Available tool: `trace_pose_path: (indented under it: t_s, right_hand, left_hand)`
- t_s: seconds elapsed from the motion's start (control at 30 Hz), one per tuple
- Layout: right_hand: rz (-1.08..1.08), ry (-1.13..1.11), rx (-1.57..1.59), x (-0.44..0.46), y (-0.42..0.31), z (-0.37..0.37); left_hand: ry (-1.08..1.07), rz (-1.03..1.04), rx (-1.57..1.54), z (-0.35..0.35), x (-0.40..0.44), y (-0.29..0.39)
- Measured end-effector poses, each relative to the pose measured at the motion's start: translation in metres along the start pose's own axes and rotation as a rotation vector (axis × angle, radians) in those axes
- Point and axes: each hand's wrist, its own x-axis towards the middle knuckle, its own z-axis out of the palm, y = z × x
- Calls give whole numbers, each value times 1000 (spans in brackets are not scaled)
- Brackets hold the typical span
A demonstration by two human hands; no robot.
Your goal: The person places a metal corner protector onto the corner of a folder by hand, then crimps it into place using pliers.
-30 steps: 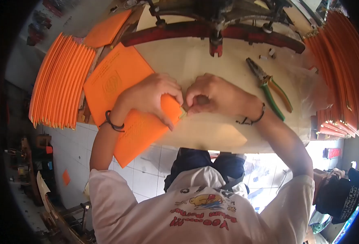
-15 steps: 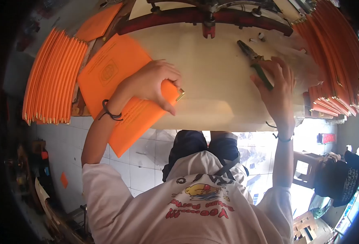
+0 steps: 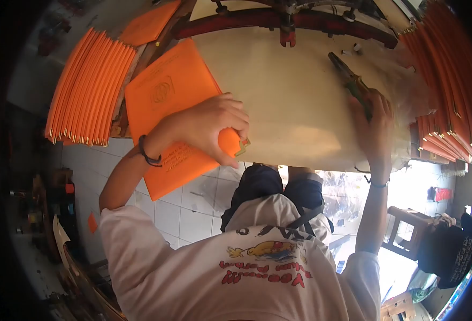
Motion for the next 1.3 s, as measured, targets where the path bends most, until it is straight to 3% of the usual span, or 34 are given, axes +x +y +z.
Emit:
trace_pose_path:
  t_s: [0.17,0.37,0.4,0.47,0.6,0.67,0.9,1.03,1.3]
  right_hand:
    - [290,-55,193,-6,1,-9]
    - [63,18,93,-8,-1,-5]
    - [113,-4,108,-8,0,-6]
    - [211,-54,134,-8,1,-7]
    - [142,-52,80,-9,-1,-8]
    - [46,-46,26,-8,-4,-7]
    - [89,-36,112,-4,-3,-4]
    - [114,-94,117,-7,5,-2]
    - [43,-99,35,-3,-3,-5]
  left_hand:
    - [186,-174,69,14,-19,22]
    - [335,-364,287,40,-31,44]
    - [336,-397,365,43,-33,48]
    - [283,-542,446,45,-36,69]
    - [177,-920,541,59,-53,86]
    - [236,-910,598,76,-58,81]
    - [207,-815,632,86,-62,100]
    - [255,-801,478,85,-64,101]
    - [246,-790,531,83,-63,99]
